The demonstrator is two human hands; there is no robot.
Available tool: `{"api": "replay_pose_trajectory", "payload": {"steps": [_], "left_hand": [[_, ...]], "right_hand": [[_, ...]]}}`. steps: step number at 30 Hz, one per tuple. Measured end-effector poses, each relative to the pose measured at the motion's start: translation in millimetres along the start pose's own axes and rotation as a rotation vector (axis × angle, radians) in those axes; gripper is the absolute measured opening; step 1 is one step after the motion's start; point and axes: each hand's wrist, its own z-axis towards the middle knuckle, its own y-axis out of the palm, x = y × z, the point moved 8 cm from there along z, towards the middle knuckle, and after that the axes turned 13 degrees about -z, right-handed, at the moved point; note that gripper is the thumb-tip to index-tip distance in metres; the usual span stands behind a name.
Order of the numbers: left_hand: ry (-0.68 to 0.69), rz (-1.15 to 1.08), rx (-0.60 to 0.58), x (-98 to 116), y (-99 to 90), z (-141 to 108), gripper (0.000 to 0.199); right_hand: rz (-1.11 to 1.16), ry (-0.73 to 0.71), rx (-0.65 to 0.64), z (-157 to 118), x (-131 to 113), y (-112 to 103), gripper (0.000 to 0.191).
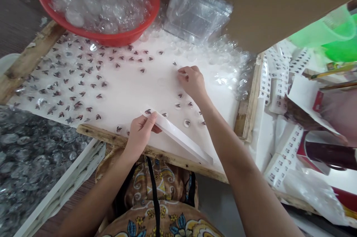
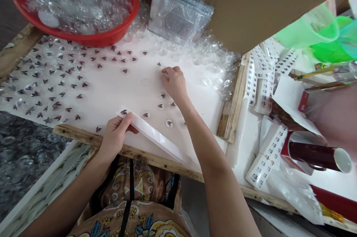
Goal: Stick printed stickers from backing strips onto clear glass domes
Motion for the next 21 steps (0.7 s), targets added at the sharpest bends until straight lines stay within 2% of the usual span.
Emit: {"api": "replay_pose_trajectory", "payload": {"steps": [4, 7, 9, 13, 16, 21], "left_hand": [[0.001, 0.011, 0.005, 1.0, -0.8, -0.4, 0.044], [-0.011, 0.018, -0.016, 1.1, 0.4, -1.5, 0.043], [-0.019, 0.011, -0.034, 1.3, 1.8, -2.5, 0.041], [-0.032, -0.026, -0.049, 1.6, 3.6, -3.8, 0.028], [-0.029, -0.029, -0.058, 2.3, 4.9, -3.5, 0.024], [-0.019, -0.025, -0.033, 3.5, 4.2, -1.9, 0.026]], "right_hand": [[0.033, 0.053, -0.024, 11.1, 5.2, 2.7, 0.027], [0.059, 0.042, -0.046, 13.5, 6.7, 3.9, 0.020], [0.064, 0.020, -0.012, 12.8, 5.0, 2.3, 0.018], [0.029, -0.063, 0.091, 8.2, -5.6, -1.6, 0.023], [0.017, -0.126, 0.072, 3.2, -15.4, -2.2, 0.025], [0.215, -0.070, 0.012, -20.9, -34.5, -24.2, 0.016]]}}
